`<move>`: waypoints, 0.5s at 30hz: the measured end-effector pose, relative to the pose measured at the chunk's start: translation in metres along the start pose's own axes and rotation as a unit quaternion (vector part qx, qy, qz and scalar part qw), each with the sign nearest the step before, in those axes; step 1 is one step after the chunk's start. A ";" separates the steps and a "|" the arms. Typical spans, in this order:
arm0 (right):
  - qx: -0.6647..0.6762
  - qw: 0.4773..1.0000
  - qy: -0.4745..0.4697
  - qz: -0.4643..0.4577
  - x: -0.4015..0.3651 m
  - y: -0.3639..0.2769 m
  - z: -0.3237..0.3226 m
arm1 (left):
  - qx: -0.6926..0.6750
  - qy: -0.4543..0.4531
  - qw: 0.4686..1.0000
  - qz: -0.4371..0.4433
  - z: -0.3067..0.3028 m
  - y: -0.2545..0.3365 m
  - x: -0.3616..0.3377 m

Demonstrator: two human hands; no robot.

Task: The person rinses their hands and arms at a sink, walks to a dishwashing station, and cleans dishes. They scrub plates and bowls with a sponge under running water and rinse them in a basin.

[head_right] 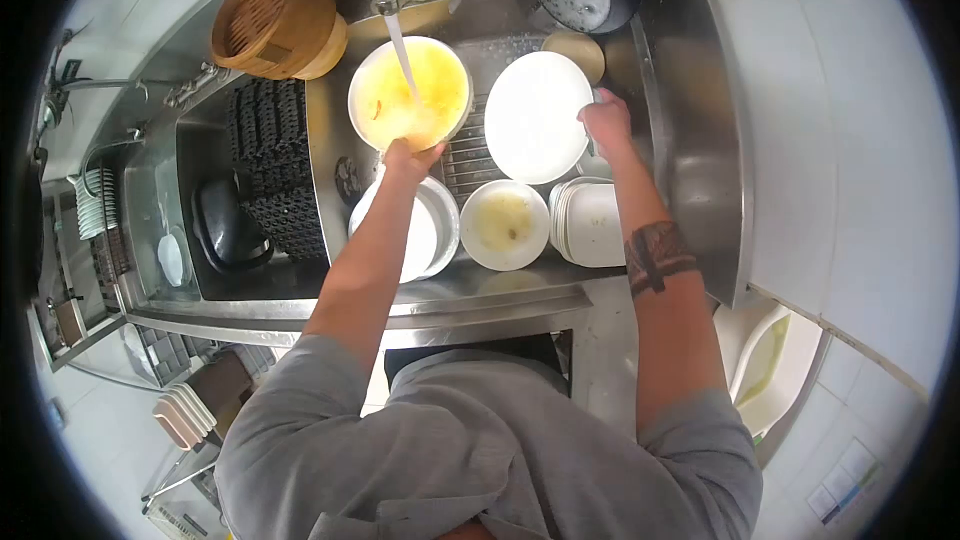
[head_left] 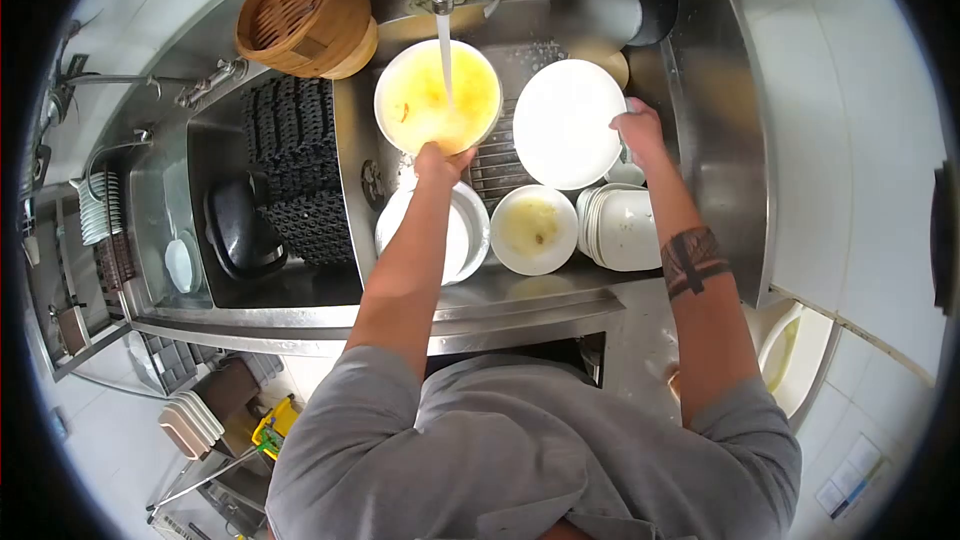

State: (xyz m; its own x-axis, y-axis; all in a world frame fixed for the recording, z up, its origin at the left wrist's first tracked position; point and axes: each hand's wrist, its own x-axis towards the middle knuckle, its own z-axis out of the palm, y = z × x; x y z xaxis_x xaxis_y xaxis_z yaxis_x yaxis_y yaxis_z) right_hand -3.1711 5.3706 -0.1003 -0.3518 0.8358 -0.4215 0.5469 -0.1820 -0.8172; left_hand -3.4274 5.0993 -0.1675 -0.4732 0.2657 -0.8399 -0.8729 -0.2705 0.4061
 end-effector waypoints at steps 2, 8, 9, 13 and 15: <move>0.040 0.998 -0.040 0.014 0.014 0.009 0.005 | 0.056 0.036 0.998 0.021 -0.002 0.021 -0.018; 0.156 0.978 -0.118 0.078 0.050 0.040 0.026 | 0.215 0.041 0.975 0.039 -0.036 0.079 0.004; 0.196 0.963 -0.157 0.099 0.049 0.038 0.027 | 0.246 0.033 0.968 0.032 -0.042 0.085 0.010; 0.175 0.957 -0.198 0.120 0.060 0.051 0.040 | 0.277 0.087 0.954 0.079 -0.028 0.092 -0.034; -0.034 0.988 -0.133 0.075 0.095 0.098 0.056 | 0.274 0.115 0.949 0.108 -0.024 0.092 -0.042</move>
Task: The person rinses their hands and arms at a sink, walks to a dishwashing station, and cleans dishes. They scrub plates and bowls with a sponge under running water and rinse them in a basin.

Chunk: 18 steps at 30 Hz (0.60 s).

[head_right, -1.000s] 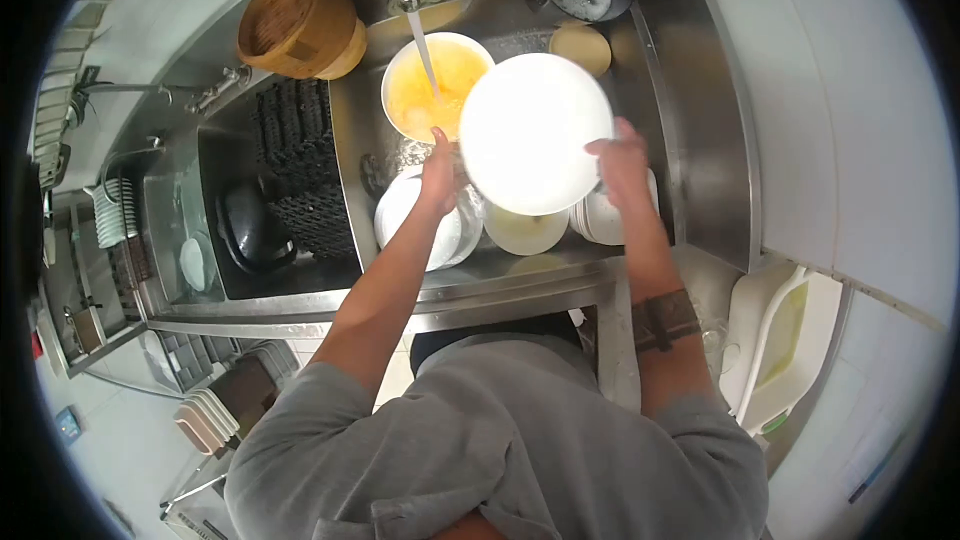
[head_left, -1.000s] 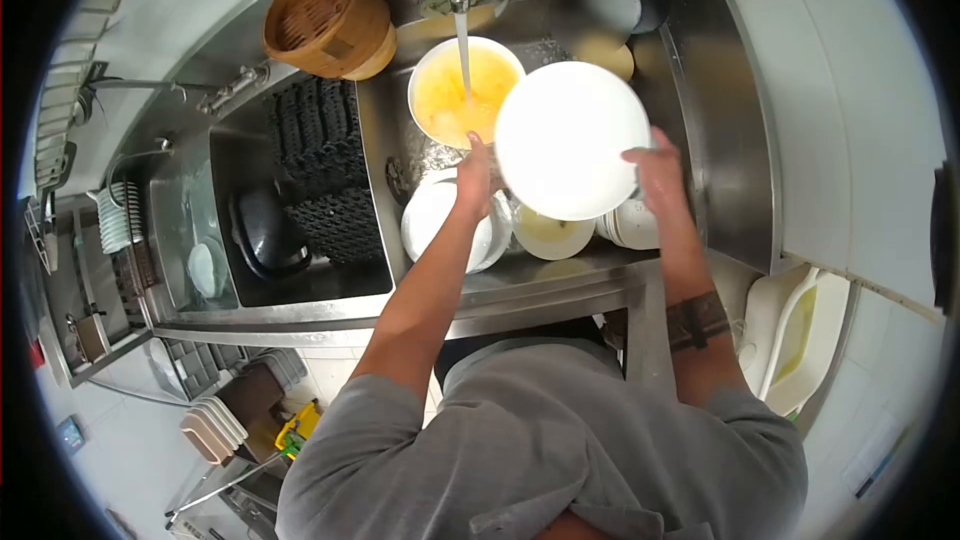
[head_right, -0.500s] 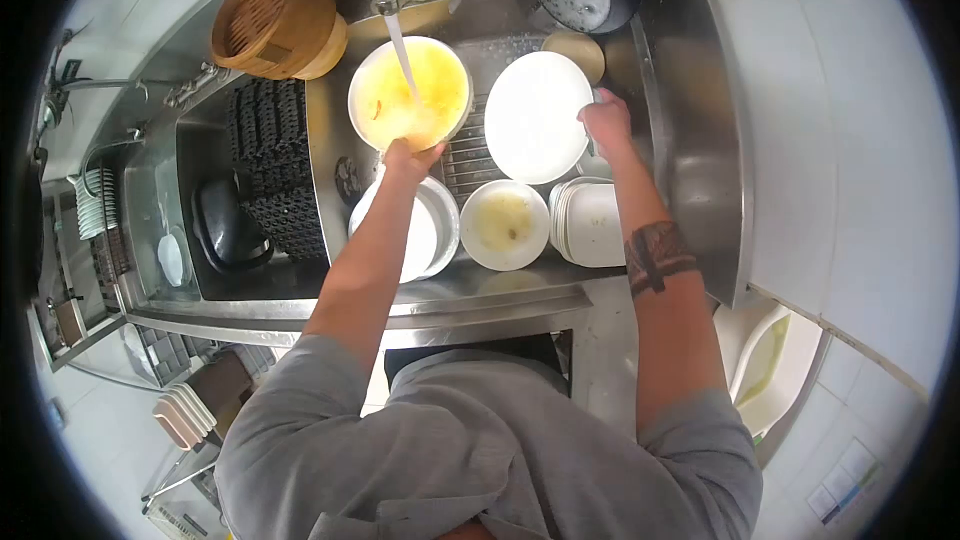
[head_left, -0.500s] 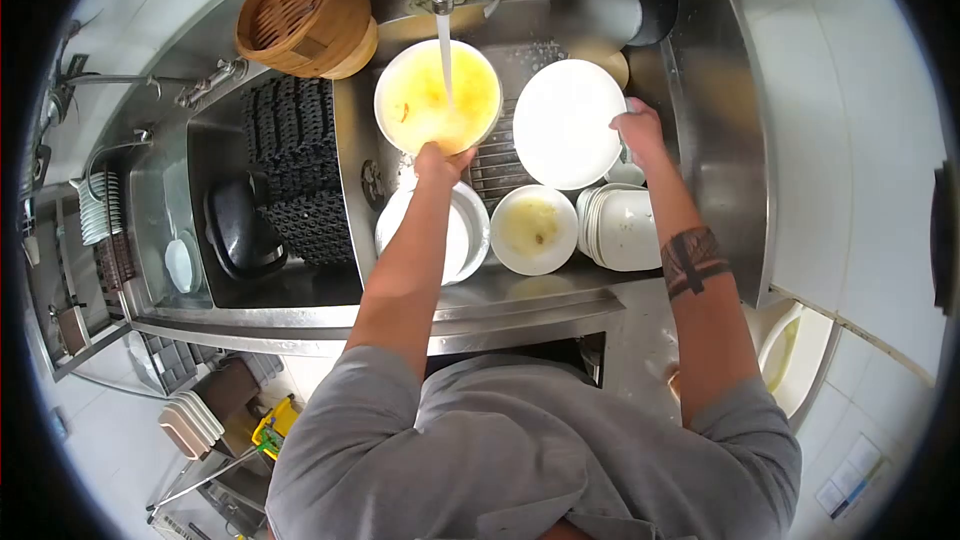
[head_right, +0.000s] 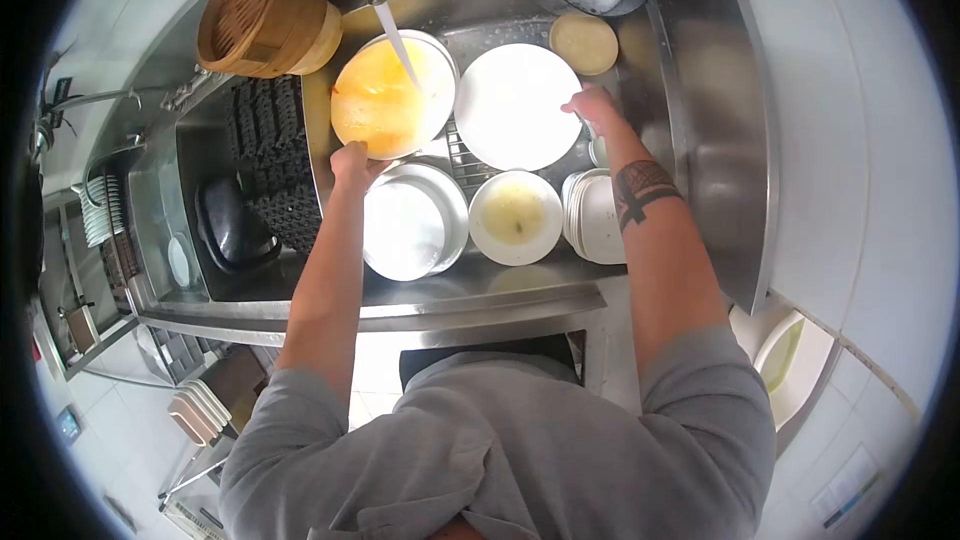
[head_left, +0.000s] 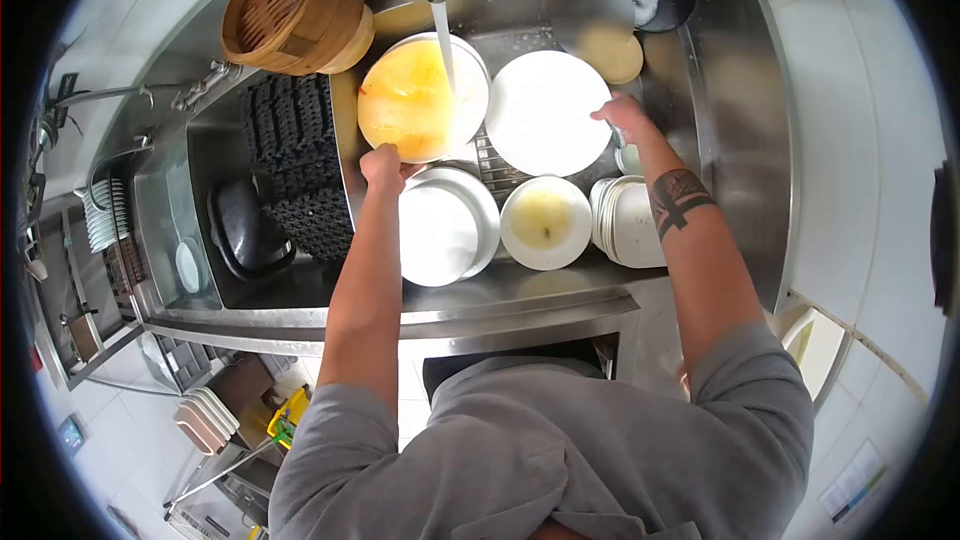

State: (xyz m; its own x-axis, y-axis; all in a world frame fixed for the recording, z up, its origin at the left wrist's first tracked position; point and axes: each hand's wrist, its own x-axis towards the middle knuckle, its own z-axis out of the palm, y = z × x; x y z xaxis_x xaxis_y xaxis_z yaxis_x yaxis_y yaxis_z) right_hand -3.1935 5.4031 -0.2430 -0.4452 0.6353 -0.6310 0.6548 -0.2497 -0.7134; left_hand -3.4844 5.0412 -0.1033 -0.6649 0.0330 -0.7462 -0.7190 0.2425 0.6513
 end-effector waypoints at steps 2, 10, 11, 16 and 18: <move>-0.081 0.997 0.002 0.003 -0.035 -0.031 -0.004 | -0.004 0.035 0.999 0.021 -0.001 0.001 -0.002; -0.332 0.939 0.092 0.017 -0.055 -0.060 0.011 | -0.128 -0.156 0.979 0.021 -0.020 0.005 0.005; -0.346 0.928 0.139 0.016 -0.058 -0.062 0.014 | -0.138 -0.174 0.975 0.019 -0.019 0.012 -0.007; -0.064 0.978 0.105 -0.167 -0.132 -0.108 0.070 | -0.057 -0.095 0.984 0.138 -0.025 0.035 -0.063; 0.079 0.978 -0.085 -0.171 -0.196 -0.157 0.125 | -0.021 -0.099 0.975 0.200 -0.031 0.042 -0.094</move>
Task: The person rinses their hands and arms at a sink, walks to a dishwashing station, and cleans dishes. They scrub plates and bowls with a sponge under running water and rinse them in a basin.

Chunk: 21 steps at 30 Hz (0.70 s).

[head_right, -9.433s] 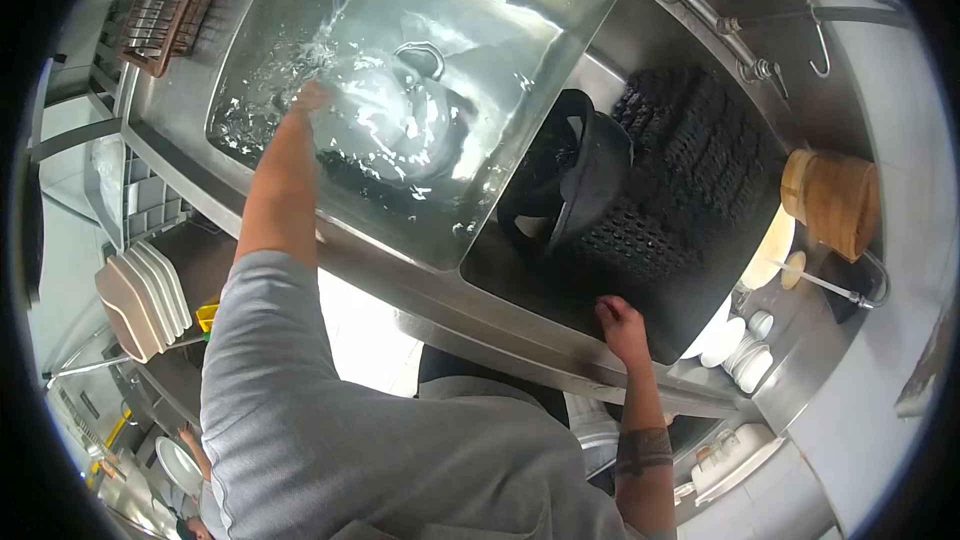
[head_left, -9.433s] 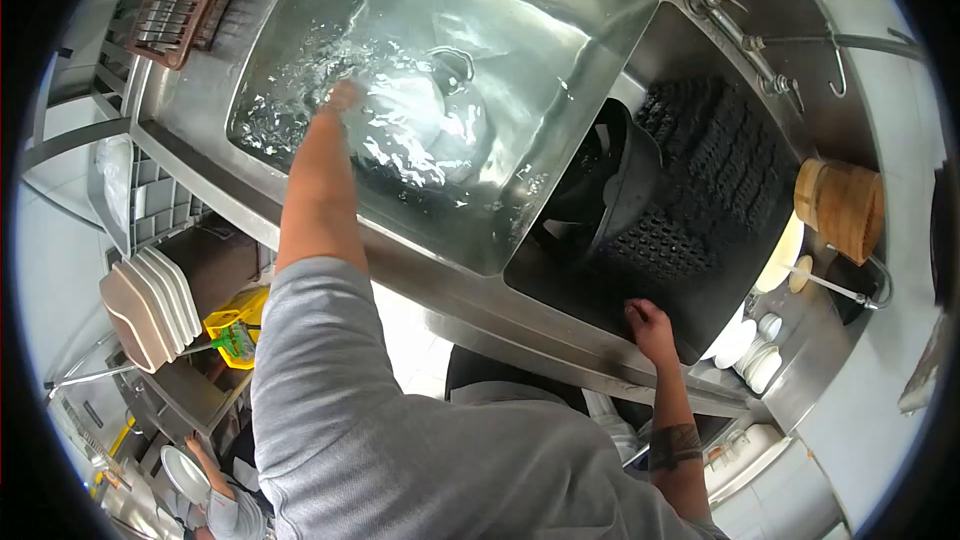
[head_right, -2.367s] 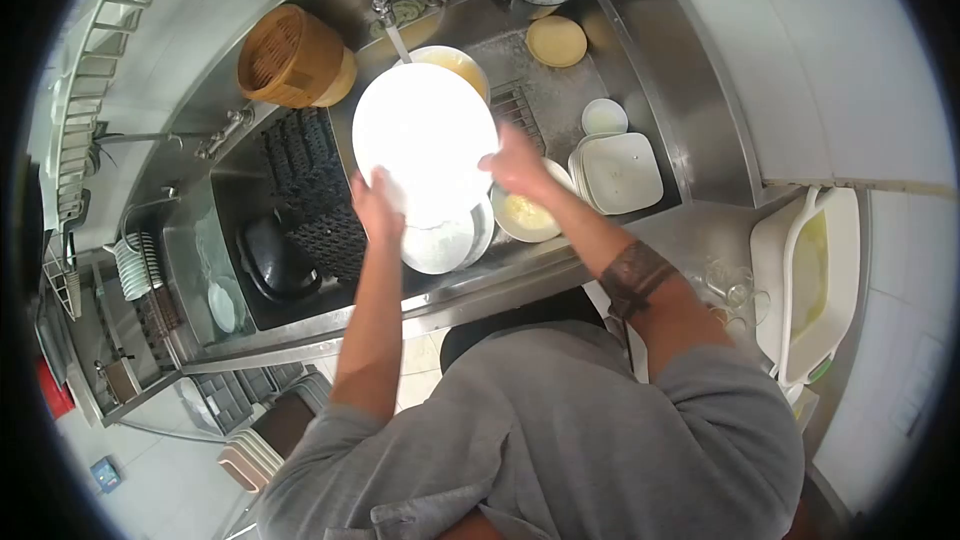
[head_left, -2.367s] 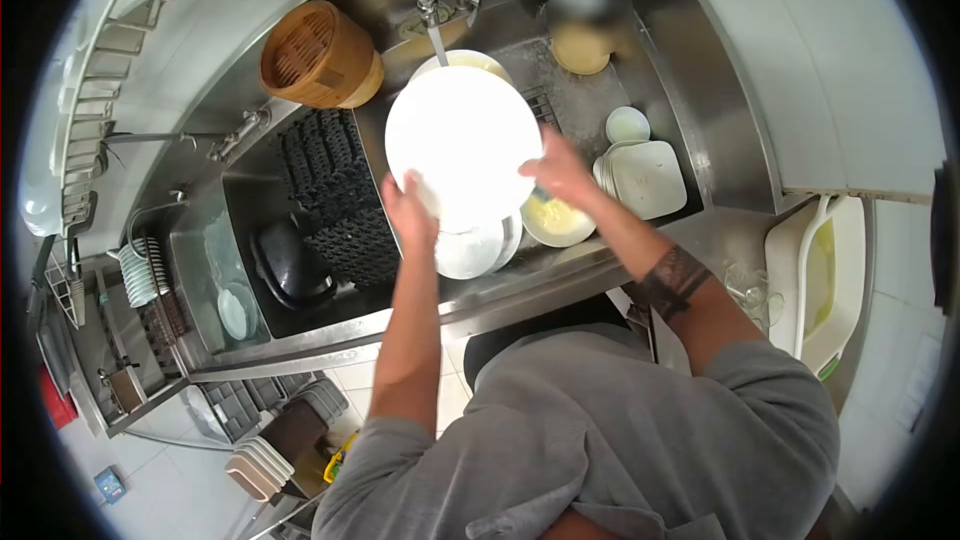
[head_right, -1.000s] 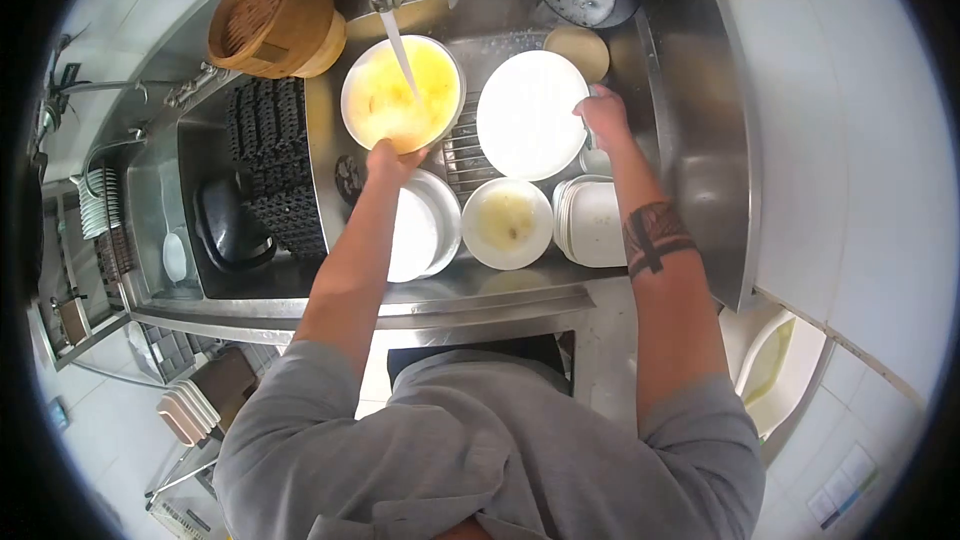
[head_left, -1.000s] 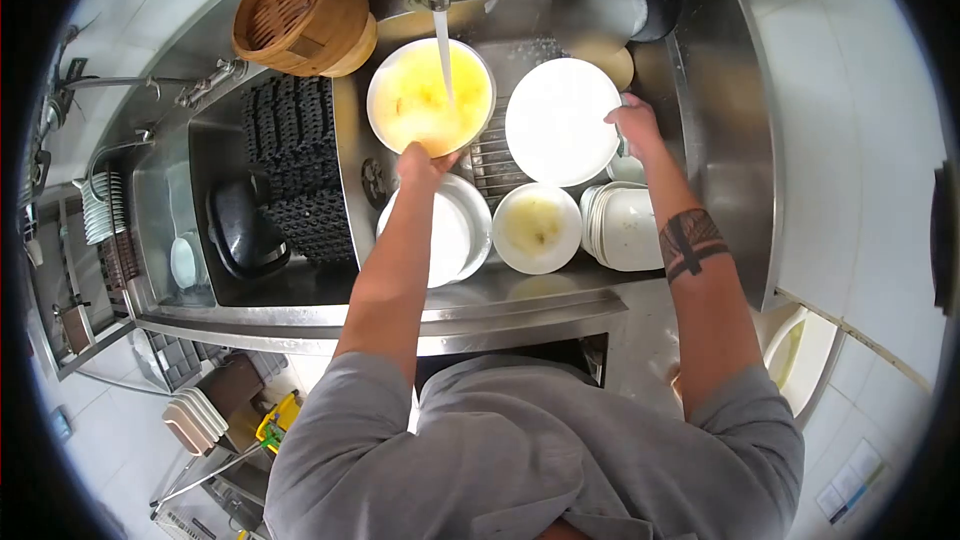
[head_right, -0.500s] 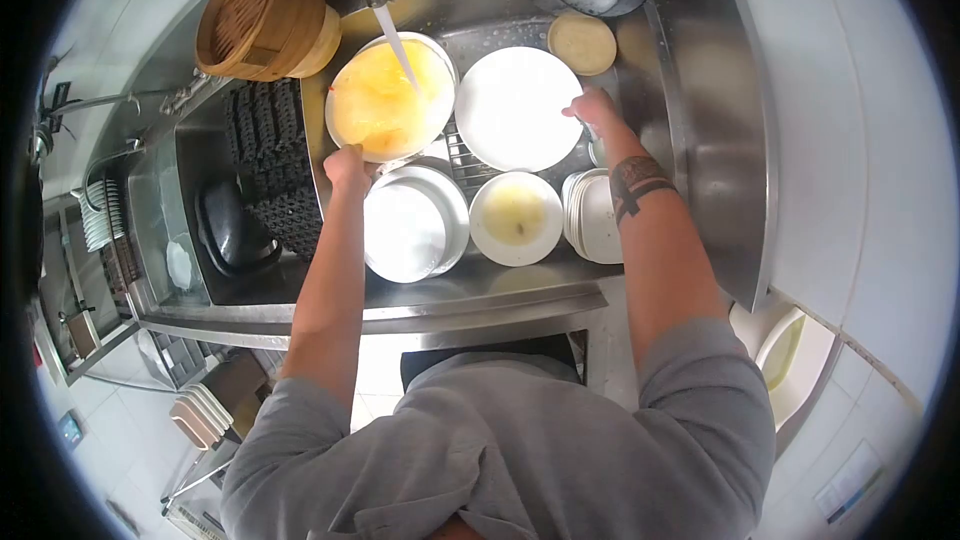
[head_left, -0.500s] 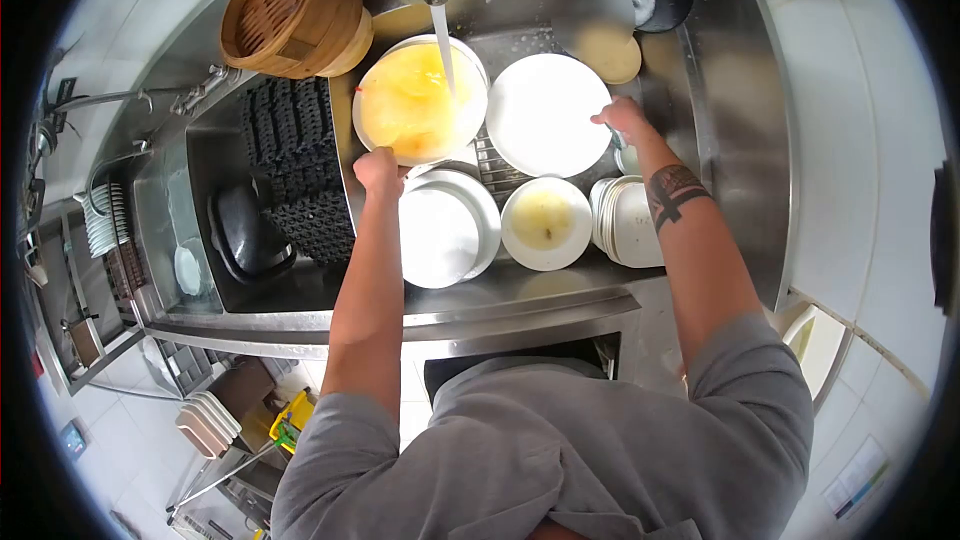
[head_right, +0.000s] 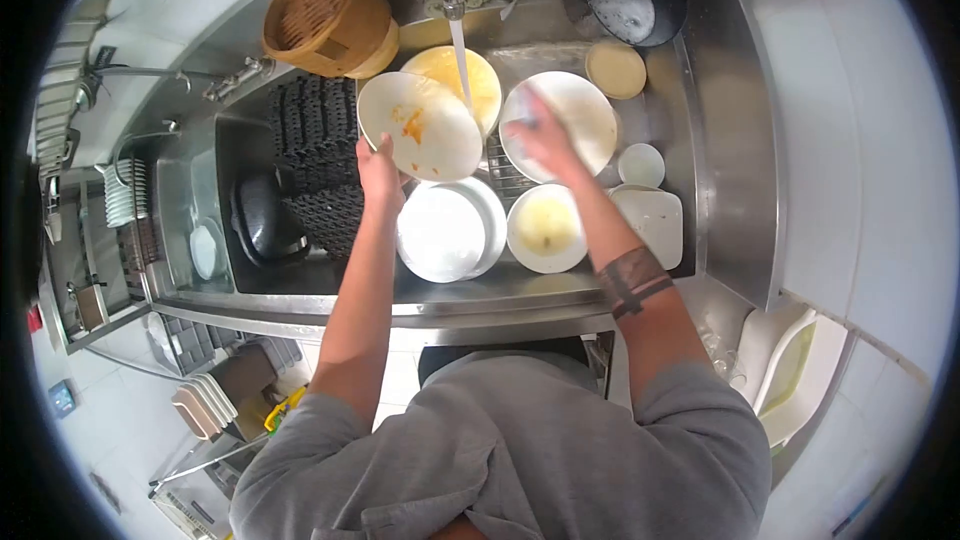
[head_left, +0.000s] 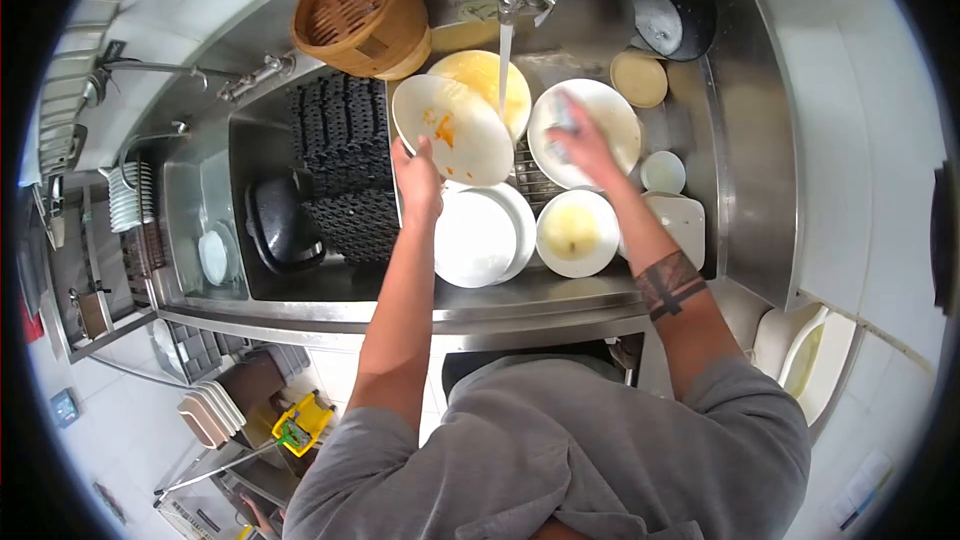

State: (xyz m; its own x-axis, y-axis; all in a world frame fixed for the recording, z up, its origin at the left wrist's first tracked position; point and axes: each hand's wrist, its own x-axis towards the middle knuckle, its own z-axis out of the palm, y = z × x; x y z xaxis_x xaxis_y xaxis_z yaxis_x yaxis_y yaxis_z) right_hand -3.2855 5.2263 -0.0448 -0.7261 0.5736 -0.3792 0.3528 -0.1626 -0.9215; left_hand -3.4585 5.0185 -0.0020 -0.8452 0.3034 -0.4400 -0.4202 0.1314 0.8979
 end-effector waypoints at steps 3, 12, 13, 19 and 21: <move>-0.013 0.982 -0.098 -0.161 -0.029 -0.032 0.110 | -0.024 0.008 0.992 0.127 -0.004 -0.006 -0.005; -0.461 0.836 0.063 -0.291 0.030 -0.024 0.095 | -0.184 -0.088 0.979 -0.023 -0.020 0.002 -0.011; -0.520 0.796 0.123 -0.283 0.045 -0.024 0.105 | -0.183 -0.099 0.978 -0.014 -0.013 -0.005 -0.009; -0.323 0.872 -0.152 -0.335 0.042 -0.005 0.137 | -0.252 -0.055 0.965 -0.043 -0.002 -0.019 0.037; -0.458 0.787 -0.159 -0.381 0.035 0.004 0.083 | -0.294 -0.123 0.946 -0.053 -0.008 -0.001 0.011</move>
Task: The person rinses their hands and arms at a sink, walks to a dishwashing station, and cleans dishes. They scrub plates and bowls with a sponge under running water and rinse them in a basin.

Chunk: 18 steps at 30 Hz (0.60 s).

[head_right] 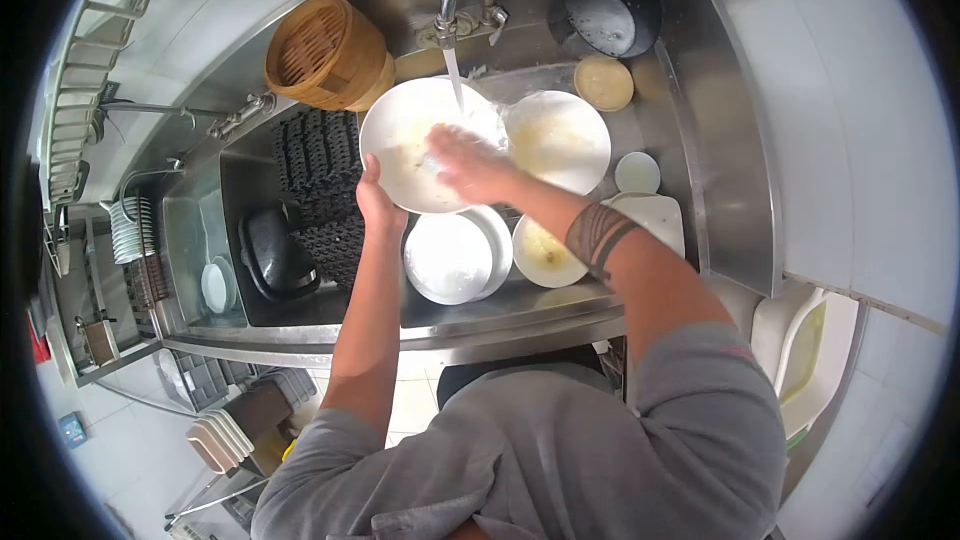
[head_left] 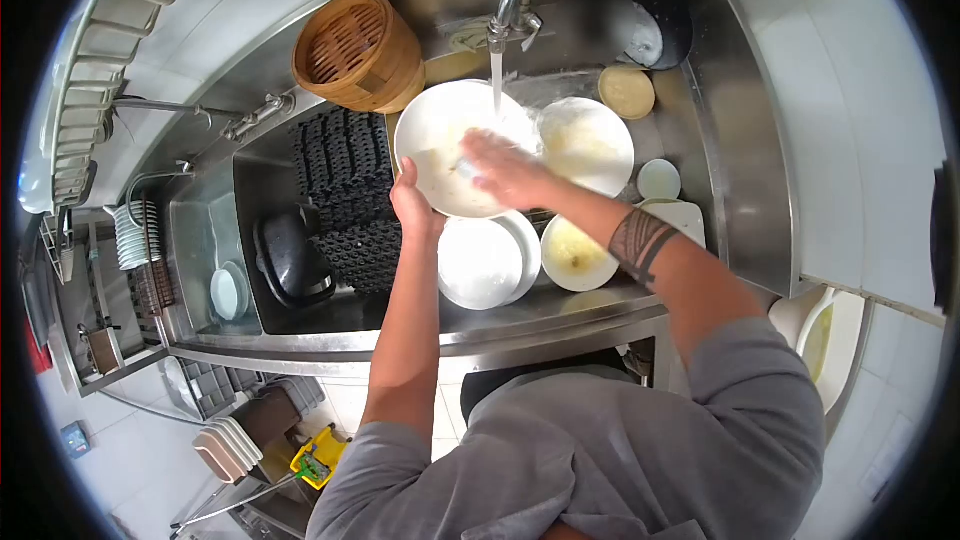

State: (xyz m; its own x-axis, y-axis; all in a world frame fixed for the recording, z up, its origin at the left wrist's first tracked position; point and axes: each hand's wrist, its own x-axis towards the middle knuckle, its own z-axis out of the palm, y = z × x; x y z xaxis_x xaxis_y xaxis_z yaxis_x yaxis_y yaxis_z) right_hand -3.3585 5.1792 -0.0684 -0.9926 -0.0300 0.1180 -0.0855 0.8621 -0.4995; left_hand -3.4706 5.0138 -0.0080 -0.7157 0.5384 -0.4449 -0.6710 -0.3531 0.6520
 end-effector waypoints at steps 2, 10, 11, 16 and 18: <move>-0.035 0.981 0.009 0.188 0.010 0.006 -0.017 | 0.043 0.003 0.999 -0.009 -0.011 -0.011 0.006; 0.110 0.990 -0.086 0.002 0.014 -0.022 0.003 | -0.040 -0.001 0.999 -0.023 -0.033 -0.030 0.022; 0.054 0.982 -0.174 0.044 0.003 -0.022 -0.037 | -0.033 0.002 0.999 -0.011 -0.032 -0.025 0.013; -0.082 0.981 0.084 0.155 0.041 0.030 -0.004 | 0.027 -0.007 0.998 -0.049 -0.025 -0.052 0.008; 0.008 0.978 0.167 0.120 0.058 0.000 0.017 | 0.033 0.015 0.999 -0.024 0.001 -0.055 0.006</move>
State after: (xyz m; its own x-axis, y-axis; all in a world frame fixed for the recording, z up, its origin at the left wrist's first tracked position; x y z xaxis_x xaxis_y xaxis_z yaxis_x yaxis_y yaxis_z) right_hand -3.4175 5.1687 -0.0761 -0.9004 0.3428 0.2680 0.1433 0.8152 -0.5611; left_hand -3.4377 5.0367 -0.0457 -0.6895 0.5293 -0.4944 -0.6909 -0.2758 0.6682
